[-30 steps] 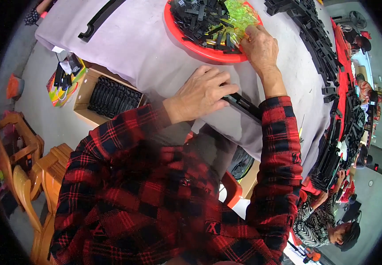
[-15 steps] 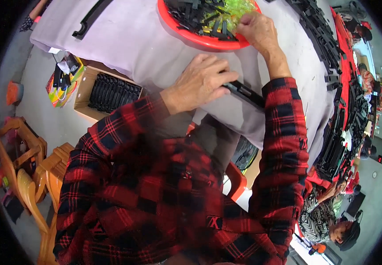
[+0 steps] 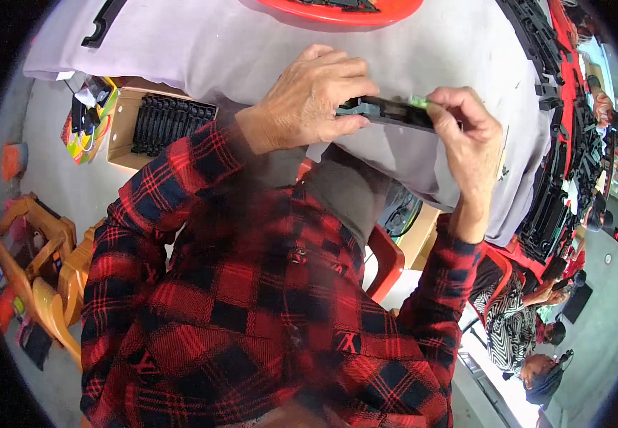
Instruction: The person assembles plastic components by picking up parts from the table, inserting a green plastic piece into a black plastic casing, and attaching black plastic pieces onto the casing by hand.
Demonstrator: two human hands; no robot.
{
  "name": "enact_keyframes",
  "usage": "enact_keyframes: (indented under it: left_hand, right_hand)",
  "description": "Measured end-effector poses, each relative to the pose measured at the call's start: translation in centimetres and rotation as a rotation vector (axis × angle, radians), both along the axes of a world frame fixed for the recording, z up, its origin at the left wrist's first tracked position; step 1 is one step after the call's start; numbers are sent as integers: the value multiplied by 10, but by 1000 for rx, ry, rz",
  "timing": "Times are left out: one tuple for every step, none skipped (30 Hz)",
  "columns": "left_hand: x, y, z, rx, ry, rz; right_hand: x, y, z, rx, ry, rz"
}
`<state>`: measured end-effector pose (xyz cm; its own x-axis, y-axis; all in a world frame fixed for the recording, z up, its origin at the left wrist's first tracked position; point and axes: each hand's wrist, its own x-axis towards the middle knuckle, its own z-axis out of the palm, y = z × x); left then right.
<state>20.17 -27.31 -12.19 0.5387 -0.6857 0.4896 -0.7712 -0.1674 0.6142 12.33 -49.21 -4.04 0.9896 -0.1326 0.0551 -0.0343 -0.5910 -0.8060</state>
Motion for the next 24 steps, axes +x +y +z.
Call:
enact_keyframes:
  left_hand:
    - [-1,-2,1,-7,-12,-6]
    - [-3,-3,2,-14,-25,-9]
    - [-4,-4,4,-9,-22,-14]
    - [-5,-5,6,-27,-9,-1]
    - [-5,-7,7,-45,3,15]
    - [-5,-9,7,-42,4,12]
    - [-5,-13,6,-54,12,11]
    - [-5,-15,6,-67,19,10]
    - [-5,-17,7,-67,20,8]
    - [-6,-17,8,-52,34,8]
    - [-6,-17,8,-39,48,7]
    - [-6,-18,7,-37,48,10]
    - [-7,-19,4,-56,41,9]
    - [-7,-19,2,-75,34,8]
    - [-7,-19,2,-76,35,10]
    - [-8,-19,2,-65,42,9]
    - [-9,-19,1,-54,50,8]
    - [-9,-19,1,-55,51,8]
    - [-9,-19,0,-56,61,1]
    - [-10,-19,0,-57,70,-6]
    - [-10,-19,-1,-57,70,-4]
    - [-9,-19,-1,-50,74,-2]
    - [-9,-19,-1,-42,78,-1]
    - [-9,-19,-1,-41,77,2]
  right_hand:
    - [-8,1,-3,41,5,9]
    - [-13,2,-7,45,8,2]
    - [-17,4,-10,-16,-9,-2]
    - [-19,5,-12,-79,-27,-6]
    - [-20,9,-14,-94,-20,-20]
    - [-21,11,-16,-91,-19,-22]
    - [-22,12,-18,-108,-35,-43]
    - [-22,13,-21,-127,-51,-63]
    - [-23,14,-24,-127,-50,-65]
    - [-23,17,-29,-132,-88,-114]
    - [-23,19,-33,-138,-125,-163]
    - [-23,23,-35,-136,-124,-160]
    - [-23,26,-36,-153,-138,-202]
    - [-24,29,-37,-171,-152,-244]
    - [-24,31,-38,-171,-152,-242]
    - [-25,32,-39,-161,-163,-265]
    - [-26,33,-41,-151,-174,-288]
    - [-27,35,-42,-152,-173,-287]
    - [-27,37,-43,-145,-193,-323]
    - [-26,39,-45,-138,-212,-358]
    - [-27,43,-46,-138,-212,-356]
    - [-28,47,-47,-134,-232,-393]
    - [-28,50,-48,-128,-253,-430]
    - [-29,51,-48,-127,-253,-427]
